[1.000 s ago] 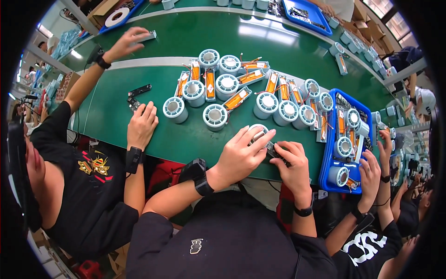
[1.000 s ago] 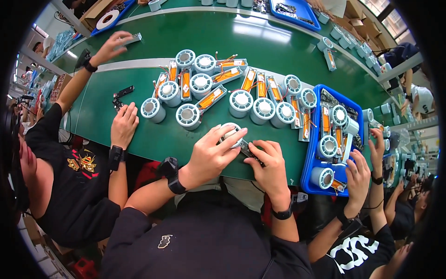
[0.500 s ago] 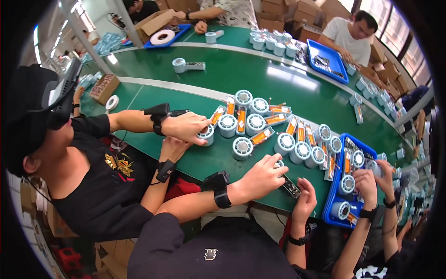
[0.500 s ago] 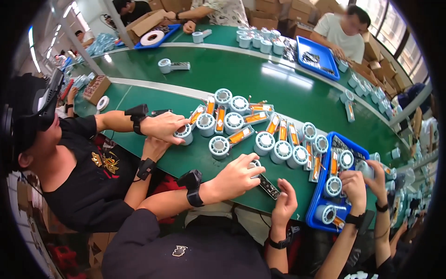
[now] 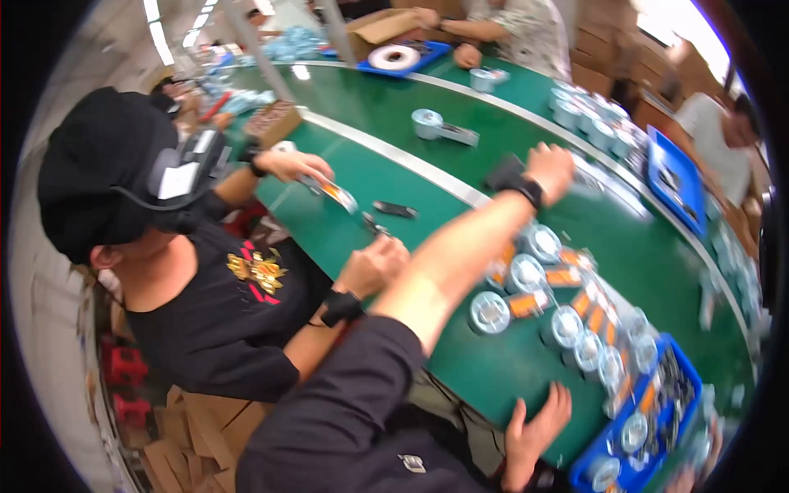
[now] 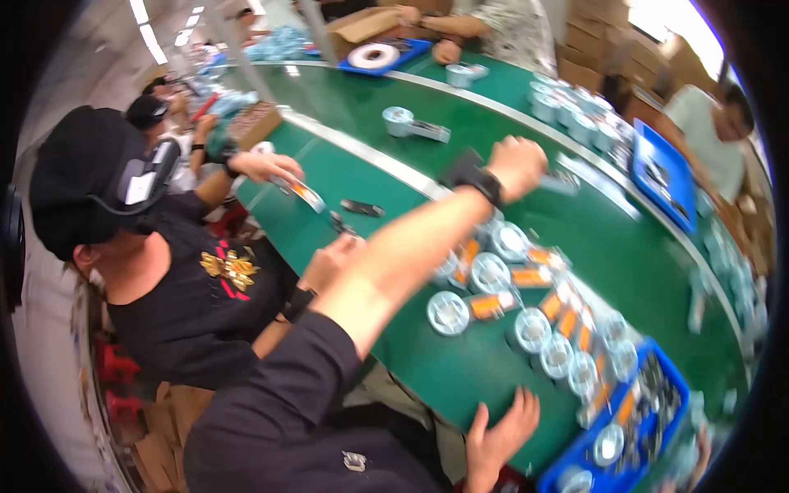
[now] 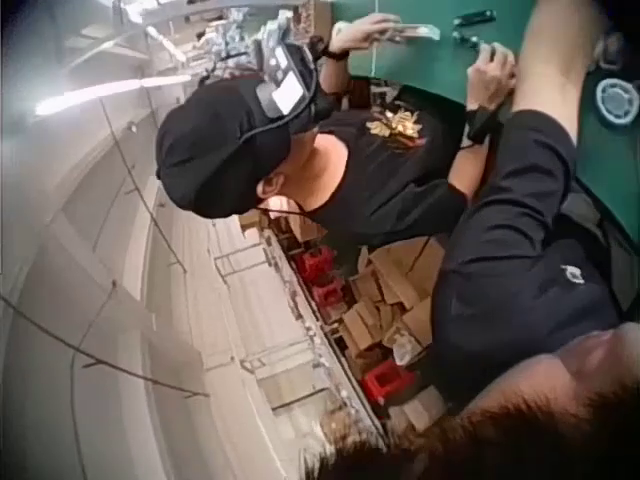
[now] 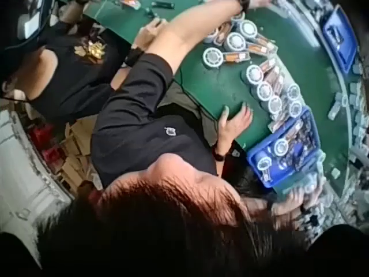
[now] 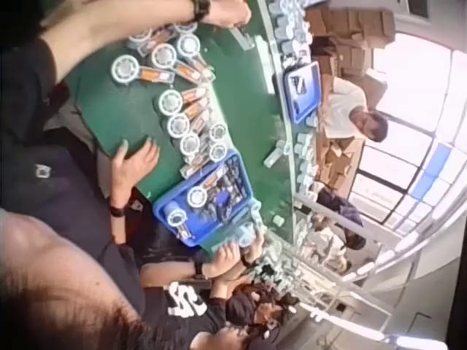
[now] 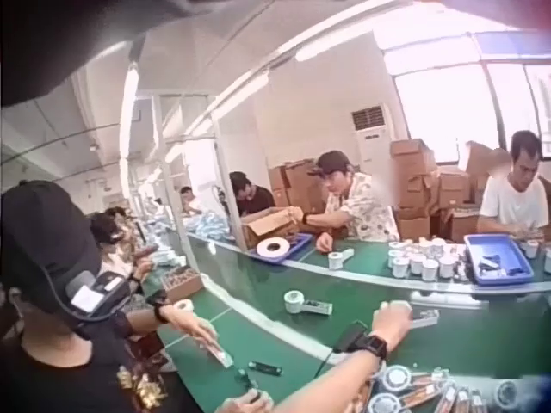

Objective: The person assembles handheld fans by connecting battery wires to a circuit board and fitting the board into the fan handle. They then repeat the process with another fan.

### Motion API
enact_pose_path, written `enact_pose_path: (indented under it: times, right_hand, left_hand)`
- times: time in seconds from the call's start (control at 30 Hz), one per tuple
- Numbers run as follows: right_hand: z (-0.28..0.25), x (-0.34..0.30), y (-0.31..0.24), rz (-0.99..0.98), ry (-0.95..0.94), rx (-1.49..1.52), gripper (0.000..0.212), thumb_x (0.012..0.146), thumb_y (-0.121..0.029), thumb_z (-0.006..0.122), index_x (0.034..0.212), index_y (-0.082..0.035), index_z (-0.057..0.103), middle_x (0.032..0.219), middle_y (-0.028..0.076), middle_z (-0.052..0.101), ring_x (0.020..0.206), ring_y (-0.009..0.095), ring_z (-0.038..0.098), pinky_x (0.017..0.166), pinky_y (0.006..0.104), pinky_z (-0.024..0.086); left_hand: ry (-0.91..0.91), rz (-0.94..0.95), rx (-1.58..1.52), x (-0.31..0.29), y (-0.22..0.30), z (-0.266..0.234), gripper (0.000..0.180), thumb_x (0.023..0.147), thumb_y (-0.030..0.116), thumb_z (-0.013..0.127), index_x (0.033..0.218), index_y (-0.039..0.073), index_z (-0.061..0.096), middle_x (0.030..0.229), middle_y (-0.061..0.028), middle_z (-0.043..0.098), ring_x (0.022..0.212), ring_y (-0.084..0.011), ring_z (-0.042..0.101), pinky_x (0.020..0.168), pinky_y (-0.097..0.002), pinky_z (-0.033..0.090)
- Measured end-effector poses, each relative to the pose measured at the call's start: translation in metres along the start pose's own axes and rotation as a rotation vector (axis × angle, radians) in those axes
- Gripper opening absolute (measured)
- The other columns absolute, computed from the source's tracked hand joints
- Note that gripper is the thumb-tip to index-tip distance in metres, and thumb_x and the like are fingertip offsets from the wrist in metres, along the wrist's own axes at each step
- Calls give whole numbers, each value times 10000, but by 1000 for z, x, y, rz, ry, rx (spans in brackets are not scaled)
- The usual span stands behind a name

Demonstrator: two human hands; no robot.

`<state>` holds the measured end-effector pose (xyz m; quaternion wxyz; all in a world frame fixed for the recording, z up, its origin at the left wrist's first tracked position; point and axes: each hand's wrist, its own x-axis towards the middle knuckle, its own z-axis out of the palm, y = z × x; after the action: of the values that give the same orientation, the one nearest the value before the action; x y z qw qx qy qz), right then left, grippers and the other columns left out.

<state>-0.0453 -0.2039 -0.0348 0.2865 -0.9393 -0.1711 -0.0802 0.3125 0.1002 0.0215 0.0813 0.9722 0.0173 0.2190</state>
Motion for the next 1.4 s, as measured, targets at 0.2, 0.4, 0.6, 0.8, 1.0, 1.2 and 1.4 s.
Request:
enact_pose_path:
  times: [0.2, 0.4, 0.6, 0.8, 1.0, 1.2, 1.4]
  right_hand:
    - [-17, 3, -3, -64, -95, -298, 613, 991, -492, 609, 1362, -5, 581, 1347, 247, 573, 1241, 452, 532, 1080, 566, 416]
    - [25, 25, 6, -152, 10, -340, 642, 998, -488, 570, 1411, 2, 536, 1397, 249, 534, 1326, 465, 455, 1133, 579, 345]
    - [19, 22, 16, -165, -54, -311, 606, 1046, -414, 531, 1483, 2, 469, 1476, 236, 479, 1385, 431, 408, 1157, 529, 310]
    - [21, 28, 20, -270, -92, -349, 571, 1066, -392, 513, 1488, -9, 472, 1500, 231, 458, 1390, 414, 406, 1153, 521, 314]
    - [15, 20, 34, -257, -45, -340, 541, 1063, -361, 520, 1460, 7, 497, 1485, 231, 471, 1386, 414, 415, 1143, 523, 326]
    - [9, 17, 23, -202, -24, -268, 527, 1019, -353, 563, 1395, 15, 543, 1432, 236, 516, 1349, 435, 453, 1155, 553, 333]
    - [11, 17, 8, -107, -41, -209, 489, 974, -278, 580, 1344, 40, 558, 1447, 260, 509, 1355, 447, 453, 1180, 621, 289]
  left_hand:
    - [230, 183, 10, -17, 62, -8, 141, 769, 184, 666, 794, 125, 791, 903, -105, 710, 1108, -302, 604, 1205, -645, 258]
    - [479, 72, -594, -164, 66, -134, 119, 624, 91, 726, 715, 52, 662, 859, -107, 598, 919, -304, 594, 1069, -549, 478]
    - [263, -35, -794, -379, 49, -181, 62, 719, 70, 671, 721, 63, 609, 886, -59, 595, 748, -228, 610, 621, -353, 479]
    - [-47, -457, -973, -522, 47, -98, 161, 807, 21, 622, 913, 105, 710, 1013, -61, 693, 762, -298, 691, 636, -416, 554]
    - [18, -755, -716, -517, 3, -55, 166, 876, 55, 600, 978, 110, 718, 1028, -88, 710, 837, -347, 701, 726, -472, 560]
    - [-591, -464, -583, -479, -2, -16, 207, 934, 276, 654, 992, 91, 728, 993, -136, 735, 926, -386, 704, 800, -472, 550]
    - [-977, -106, -1049, -418, -1, -95, 294, 912, 333, 716, 959, 44, 744, 886, -161, 727, 825, -352, 699, 743, -456, 540]
